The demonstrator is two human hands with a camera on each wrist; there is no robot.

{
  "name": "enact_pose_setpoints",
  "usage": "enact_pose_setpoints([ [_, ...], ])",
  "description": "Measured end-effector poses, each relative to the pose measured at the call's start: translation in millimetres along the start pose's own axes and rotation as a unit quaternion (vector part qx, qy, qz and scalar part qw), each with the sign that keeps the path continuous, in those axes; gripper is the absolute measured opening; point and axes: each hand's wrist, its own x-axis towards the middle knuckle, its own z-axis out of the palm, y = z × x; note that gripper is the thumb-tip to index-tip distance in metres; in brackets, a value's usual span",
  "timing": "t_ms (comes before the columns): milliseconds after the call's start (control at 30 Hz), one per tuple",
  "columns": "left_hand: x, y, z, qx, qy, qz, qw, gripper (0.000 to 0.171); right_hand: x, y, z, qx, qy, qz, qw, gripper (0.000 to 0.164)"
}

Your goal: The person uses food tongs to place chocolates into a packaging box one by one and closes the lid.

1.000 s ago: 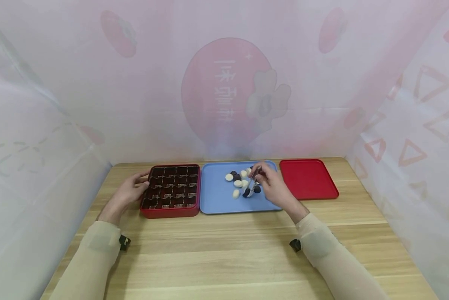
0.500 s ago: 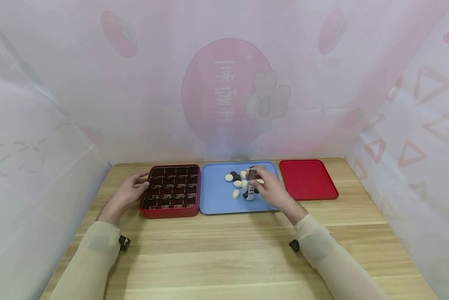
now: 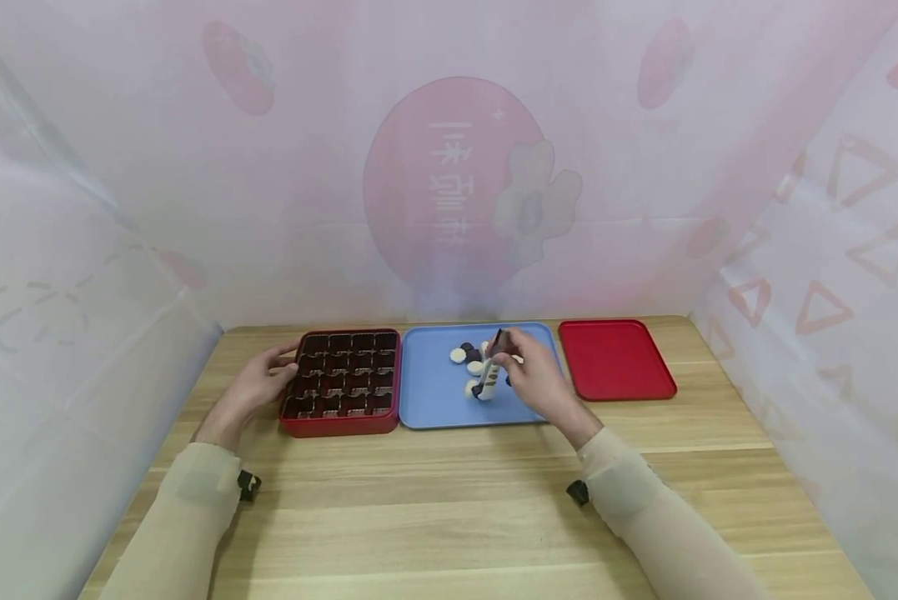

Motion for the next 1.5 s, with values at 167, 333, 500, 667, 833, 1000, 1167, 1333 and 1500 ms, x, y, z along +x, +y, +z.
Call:
enact_pose_setpoints([
  [167, 0.7, -0.1, -0.8, -0.017, -0.002, -0.008, 0.9998, 0.059, 5, -12, 9, 0.017, 0.017, -0.025, 0.999, 0.011],
  [333, 0.9, -0.9, -1.8, -0.05, -0.007, -0.016, 0.9986, 0.06, 8, -26, 19, 0.042, 0.019, -0.029, 0.998, 0.01],
  [500, 1.6, -2.6, -1.6, -0.076, -0.015, -0.026, 0.9967, 0.06, 11, -39, 30, 0.09, 0.012, -0.022, 0.996, 0.006],
  [667, 4.1, -4.4, -5.9, -0.106, -0.039, -0.032, 0.9931, 0.062, 14, -50, 43, 0.109, 0.01, -0.015, 0.994, 0.011],
  [833, 8.7, -4.7, -14.5, -0.104, -0.067, -0.038, 0.9915, 0.066, 18, -58, 56, 0.148, 0.021, 0.003, 0.989, 0.013],
  [1000, 13.9, -0.8, -18.6, -0.118, -0.081, -0.058, 0.9881, 0.065, 20, -67, 68, 0.204, 0.021, 0.039, 0.978, 0.015],
  [1167, 15.8, 2.1, -20.8, -0.121, -0.094, -0.067, 0.986, 0.067, 21, -74, 79, 0.236, 0.006, 0.048, 0.971, 0.017],
  [1333, 17.0, -1.9, -19.1, -0.129, -0.096, -0.065, 0.9848, 0.068, 22, -79, 88, 0.229, 0.003, 0.043, 0.973, 0.022],
  [1500, 16.8, -12.0, -19.1, -0.14, -0.101, -0.041, 0.9841, 0.067, 22, -81, 99, 0.236, 0.003, 0.052, 0.97, 0.017],
])
